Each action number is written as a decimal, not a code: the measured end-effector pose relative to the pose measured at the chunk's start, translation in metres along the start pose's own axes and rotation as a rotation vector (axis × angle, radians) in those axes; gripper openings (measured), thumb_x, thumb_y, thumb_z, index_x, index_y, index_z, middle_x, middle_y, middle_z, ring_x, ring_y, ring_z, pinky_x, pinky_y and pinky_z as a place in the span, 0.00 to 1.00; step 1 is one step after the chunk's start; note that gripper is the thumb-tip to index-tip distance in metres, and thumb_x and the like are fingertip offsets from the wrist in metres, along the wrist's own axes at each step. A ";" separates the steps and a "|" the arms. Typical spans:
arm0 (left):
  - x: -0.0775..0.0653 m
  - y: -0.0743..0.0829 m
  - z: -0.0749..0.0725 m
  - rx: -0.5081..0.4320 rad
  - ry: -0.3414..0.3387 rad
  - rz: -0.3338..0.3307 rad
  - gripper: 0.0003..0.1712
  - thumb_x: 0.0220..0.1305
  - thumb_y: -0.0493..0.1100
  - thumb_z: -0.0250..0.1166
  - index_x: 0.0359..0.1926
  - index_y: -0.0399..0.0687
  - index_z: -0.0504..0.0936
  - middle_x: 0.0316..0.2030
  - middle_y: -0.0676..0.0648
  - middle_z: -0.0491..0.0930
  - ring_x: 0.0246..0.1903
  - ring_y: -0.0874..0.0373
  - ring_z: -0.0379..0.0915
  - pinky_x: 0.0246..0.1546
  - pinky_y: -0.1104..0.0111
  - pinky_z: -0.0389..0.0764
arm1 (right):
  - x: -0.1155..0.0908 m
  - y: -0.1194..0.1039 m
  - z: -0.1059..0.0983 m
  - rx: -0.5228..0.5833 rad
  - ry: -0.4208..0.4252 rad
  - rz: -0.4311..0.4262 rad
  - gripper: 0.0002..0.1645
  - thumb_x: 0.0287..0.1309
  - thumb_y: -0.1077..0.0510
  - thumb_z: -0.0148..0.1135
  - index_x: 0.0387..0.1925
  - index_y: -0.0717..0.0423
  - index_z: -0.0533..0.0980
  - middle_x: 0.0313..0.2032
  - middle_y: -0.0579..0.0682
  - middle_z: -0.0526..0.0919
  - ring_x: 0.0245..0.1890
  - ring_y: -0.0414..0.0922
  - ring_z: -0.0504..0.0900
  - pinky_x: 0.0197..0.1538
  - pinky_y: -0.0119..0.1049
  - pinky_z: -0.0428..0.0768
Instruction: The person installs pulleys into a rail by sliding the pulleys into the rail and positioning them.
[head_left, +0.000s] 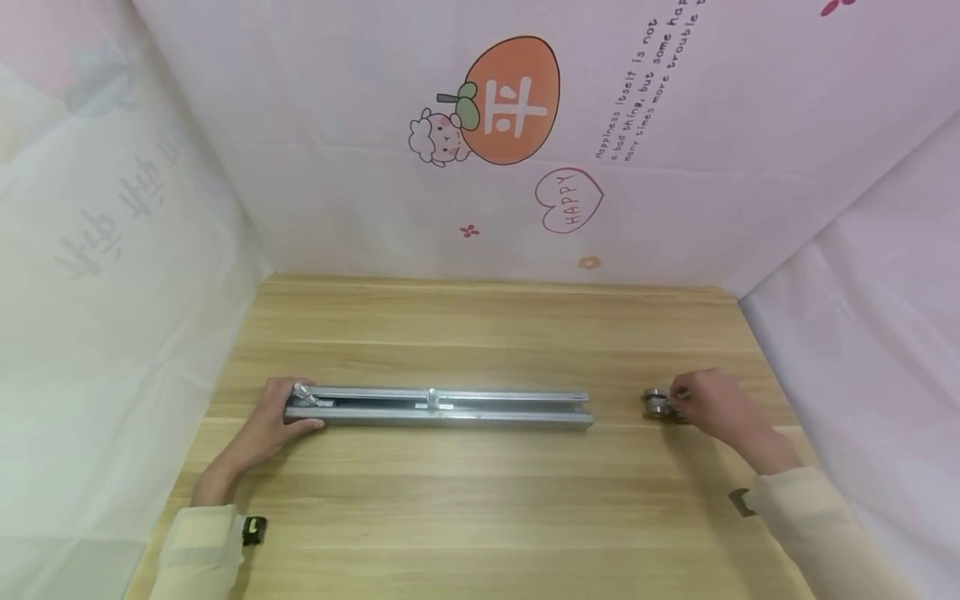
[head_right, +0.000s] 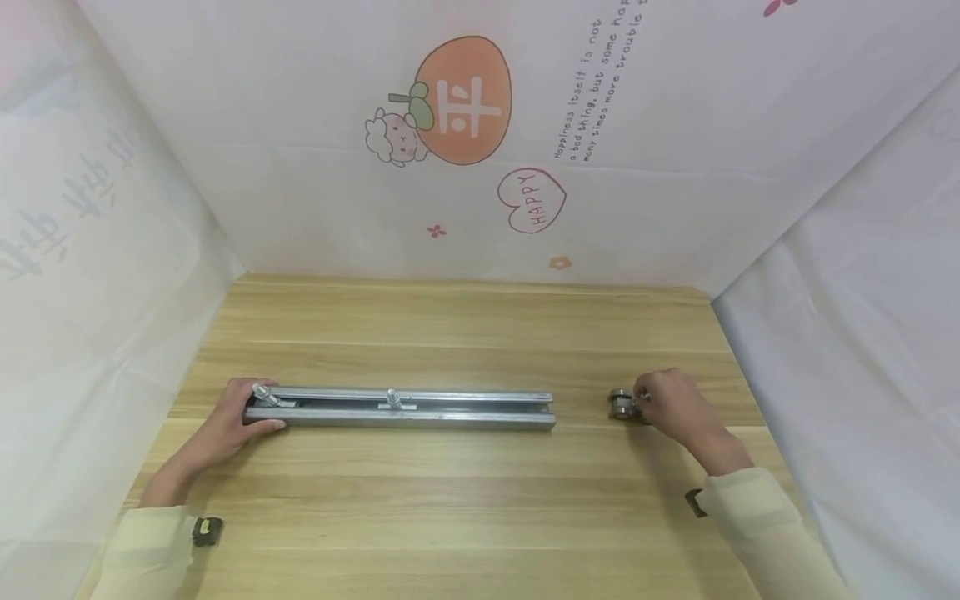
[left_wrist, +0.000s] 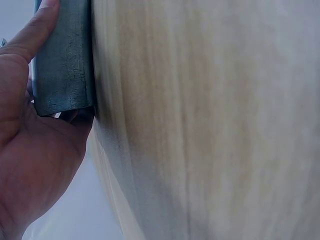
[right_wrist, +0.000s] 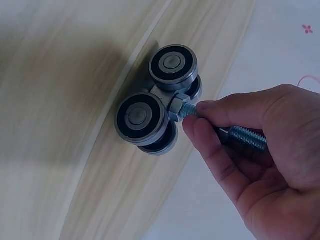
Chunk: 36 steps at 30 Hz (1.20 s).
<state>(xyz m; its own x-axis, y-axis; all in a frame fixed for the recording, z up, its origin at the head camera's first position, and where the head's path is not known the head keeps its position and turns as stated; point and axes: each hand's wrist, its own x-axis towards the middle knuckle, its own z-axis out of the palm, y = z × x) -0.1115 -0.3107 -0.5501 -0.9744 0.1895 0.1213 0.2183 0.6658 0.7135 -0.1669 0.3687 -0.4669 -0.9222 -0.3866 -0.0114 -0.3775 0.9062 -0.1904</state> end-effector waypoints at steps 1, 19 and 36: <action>0.000 0.000 0.000 0.002 0.000 0.002 0.38 0.53 0.47 0.73 0.61 0.38 0.68 0.53 0.36 0.64 0.52 0.48 0.58 0.52 0.53 0.63 | 0.001 -0.003 0.001 -0.003 0.004 -0.011 0.02 0.46 0.64 0.70 0.26 0.56 0.83 0.27 0.52 0.86 0.27 0.48 0.82 0.34 0.50 0.81; 0.000 0.001 0.000 -0.006 -0.010 -0.011 0.38 0.53 0.47 0.72 0.62 0.38 0.68 0.53 0.37 0.63 0.52 0.49 0.59 0.53 0.55 0.63 | 0.013 -0.049 0.014 0.051 0.014 -0.065 0.08 0.41 0.70 0.66 0.26 0.57 0.84 0.28 0.50 0.86 0.28 0.44 0.82 0.33 0.44 0.83; 0.003 -0.005 0.001 0.012 -0.010 0.036 0.38 0.53 0.45 0.72 0.62 0.35 0.67 0.52 0.36 0.64 0.52 0.48 0.58 0.52 0.55 0.62 | 0.021 -0.078 0.022 0.076 -0.010 -0.096 0.08 0.44 0.69 0.66 0.29 0.59 0.85 0.29 0.51 0.87 0.22 0.35 0.75 0.28 0.33 0.79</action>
<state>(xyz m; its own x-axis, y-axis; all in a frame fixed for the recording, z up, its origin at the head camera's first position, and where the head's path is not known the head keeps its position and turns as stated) -0.1153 -0.3132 -0.5540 -0.9654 0.2202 0.1399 0.2536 0.6668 0.7008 -0.1549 0.2859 -0.4738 -0.8810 -0.4731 0.0004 -0.4563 0.8496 -0.2646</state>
